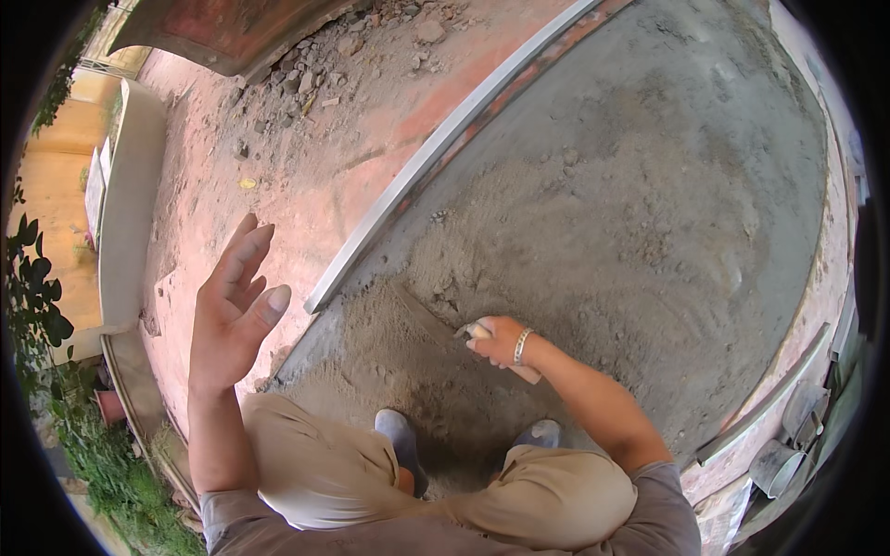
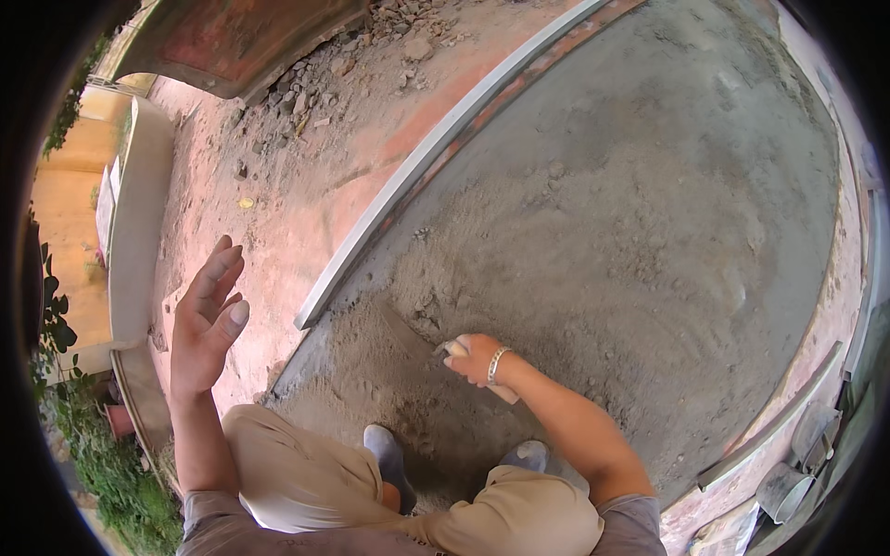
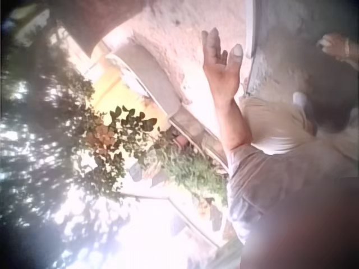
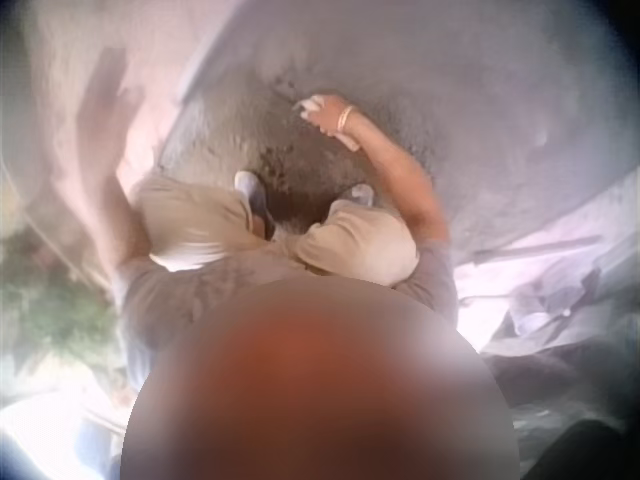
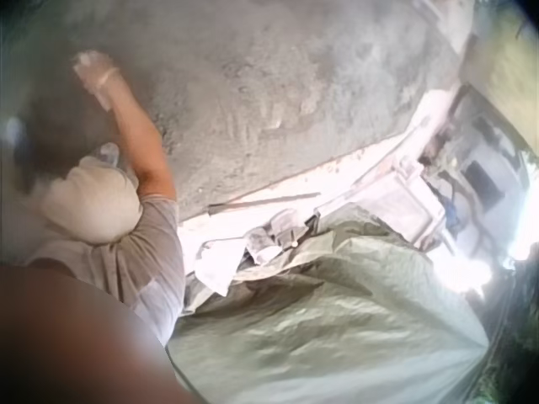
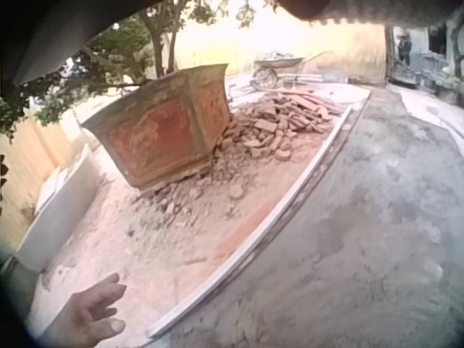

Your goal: The person levels a freshly poured concrete slab using a long metal straightedge and a trowel. They repeatedly drag the straightedge across the surface to flatten it and use the trowel to smooth edges and fill low spots.

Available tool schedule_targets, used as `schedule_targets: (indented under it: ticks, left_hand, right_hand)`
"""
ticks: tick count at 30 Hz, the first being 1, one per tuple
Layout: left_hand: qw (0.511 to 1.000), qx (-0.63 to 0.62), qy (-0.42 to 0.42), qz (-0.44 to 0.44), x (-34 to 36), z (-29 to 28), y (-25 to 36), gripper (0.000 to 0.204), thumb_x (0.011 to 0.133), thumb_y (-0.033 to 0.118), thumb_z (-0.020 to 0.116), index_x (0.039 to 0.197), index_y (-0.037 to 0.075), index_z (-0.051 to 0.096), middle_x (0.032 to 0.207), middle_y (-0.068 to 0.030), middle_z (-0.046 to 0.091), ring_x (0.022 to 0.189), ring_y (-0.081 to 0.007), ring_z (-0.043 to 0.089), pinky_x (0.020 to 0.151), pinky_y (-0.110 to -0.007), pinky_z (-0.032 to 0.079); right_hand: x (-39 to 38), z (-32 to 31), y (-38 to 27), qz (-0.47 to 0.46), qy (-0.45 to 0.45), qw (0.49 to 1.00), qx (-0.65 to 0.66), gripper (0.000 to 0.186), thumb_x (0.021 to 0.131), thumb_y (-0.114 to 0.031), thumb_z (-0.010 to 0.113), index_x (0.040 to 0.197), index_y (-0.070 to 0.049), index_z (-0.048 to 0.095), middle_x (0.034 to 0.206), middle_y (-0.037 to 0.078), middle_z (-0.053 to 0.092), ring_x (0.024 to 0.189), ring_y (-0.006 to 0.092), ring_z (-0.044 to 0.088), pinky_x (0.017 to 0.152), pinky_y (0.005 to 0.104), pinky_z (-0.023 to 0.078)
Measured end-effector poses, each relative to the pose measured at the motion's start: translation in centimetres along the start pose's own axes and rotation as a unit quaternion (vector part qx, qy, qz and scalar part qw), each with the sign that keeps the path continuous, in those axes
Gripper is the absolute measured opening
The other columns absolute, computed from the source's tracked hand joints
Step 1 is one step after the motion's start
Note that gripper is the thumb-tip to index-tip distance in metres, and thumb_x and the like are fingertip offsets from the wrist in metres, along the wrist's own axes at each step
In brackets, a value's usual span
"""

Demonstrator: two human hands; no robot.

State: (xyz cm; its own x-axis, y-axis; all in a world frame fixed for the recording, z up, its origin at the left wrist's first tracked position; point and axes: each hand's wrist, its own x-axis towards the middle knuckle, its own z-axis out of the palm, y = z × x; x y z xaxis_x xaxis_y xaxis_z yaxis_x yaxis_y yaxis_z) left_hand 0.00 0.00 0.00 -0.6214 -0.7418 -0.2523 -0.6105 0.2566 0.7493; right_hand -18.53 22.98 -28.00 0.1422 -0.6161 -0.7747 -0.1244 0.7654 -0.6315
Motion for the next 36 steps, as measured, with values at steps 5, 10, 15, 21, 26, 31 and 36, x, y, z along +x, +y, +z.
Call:
schedule_targets:
  ticks: [5, 10, 15, 21, 26, 31, 36]
  left_hand:
    - [1.000, 0.002, 0.012, 0.004, 0.6, -0.8, -0.6, 0.080, 0.085, 0.044, 0.075, 0.145, 0.002, 0.044, 0.159, -0.0210, 0.029, 0.144, -0.0382, 0.035, 0.111, -0.052, 0.036]
    - [1.000, 0.007, 0.018, 0.004, 0.3, -1.2, -0.8, 0.083, 0.084, 0.047, 0.075, 0.145, 0.000, 0.044, 0.159, -0.0212, 0.030, 0.144, -0.0377, 0.035, 0.110, -0.052, 0.036]
    - [1.000, 0.000, 0.010, 0.003, 0.2, -1.2, -0.6, 0.087, 0.082, 0.050, 0.075, 0.145, -0.001, 0.044, 0.159, -0.0218, 0.030, 0.144, -0.0378, 0.036, 0.110, -0.052, 0.036]
    - [1.000, 0.004, -0.006, 0.007, 0.6, -0.4, 0.0, 0.088, 0.081, 0.051, 0.076, 0.145, -0.001, 0.044, 0.158, -0.0220, 0.030, 0.144, -0.0381, 0.035, 0.110, -0.052, 0.036]
    - [1.000, 0.018, -0.018, 0.004, 0.4, -0.2, 0.2, 0.090, 0.081, 0.052, 0.076, 0.145, -0.002, 0.043, 0.158, -0.0221, 0.030, 0.144, -0.0382, 0.035, 0.110, -0.052, 0.036]
    - [0.999, 0.010, -0.024, 0.028, 0.3, 0.2, 0.4, 0.088, 0.083, 0.049, 0.076, 0.146, -0.002, 0.042, 0.159, -0.0204, 0.030, 0.144, -0.0371, 0.034, 0.110, -0.052, 0.036]
    - [0.999, 0.012, -0.028, 0.028, 0.1, 0.7, 0.6, 0.085, 0.083, 0.048, 0.076, 0.145, -0.001, 0.043, 0.160, -0.0187, 0.030, 0.145, -0.0355, 0.034, 0.111, -0.051, 0.035]
  right_hand:
    - [-1.4, -7.7, 0.7, -0.011, 0.095, 0.993, 0.073, 0.037, 0.091, -0.030, 0.066, 0.114, -0.002, 0.064, 0.079, 0.005, 0.065, 0.063, 0.0125, 0.061, 0.056, 0.0303, 0.055]
    - [-5.0, -15.3, 2.2, 0.041, 0.238, 0.961, 0.134, 0.034, 0.092, -0.027, 0.066, 0.114, -0.001, 0.063, 0.081, 0.005, 0.065, 0.062, 0.0121, 0.059, 0.054, 0.0296, 0.053]
    - [-5.3, -13.8, 1.2, -0.021, 0.285, 0.945, 0.160, 0.032, 0.093, -0.028, 0.065, 0.110, -0.002, 0.063, 0.082, 0.005, 0.065, 0.064, 0.0125, 0.060, 0.056, 0.0293, 0.054]
    - [-3.1, -12.2, 1.6, -0.009, 0.121, 0.987, 0.107, 0.030, 0.091, -0.031, 0.068, 0.103, -0.003, 0.065, 0.082, 0.004, 0.065, 0.067, 0.0130, 0.062, 0.060, 0.0310, 0.056]
    - [-7.1, -19.6, 8.2, -0.046, 0.309, 0.901, 0.301, 0.026, 0.091, -0.027, 0.068, 0.102, -0.004, 0.065, 0.075, 0.002, 0.061, 0.059, 0.0117, 0.055, 0.051, 0.0294, 0.047]
    - [-11.4, -25.1, 13.5, -0.020, 0.468, 0.830, 0.302, 0.025, 0.092, -0.026, 0.066, 0.102, -0.003, 0.064, 0.074, 0.003, 0.060, 0.058, 0.0119, 0.055, 0.050, 0.0300, 0.048]
    - [-12.6, -22.9, 12.6, -0.010, 0.570, 0.757, 0.320, 0.030, 0.094, -0.025, 0.064, 0.112, 0.000, 0.063, 0.075, 0.004, 0.062, 0.059, 0.0121, 0.057, 0.050, 0.0305, 0.051]
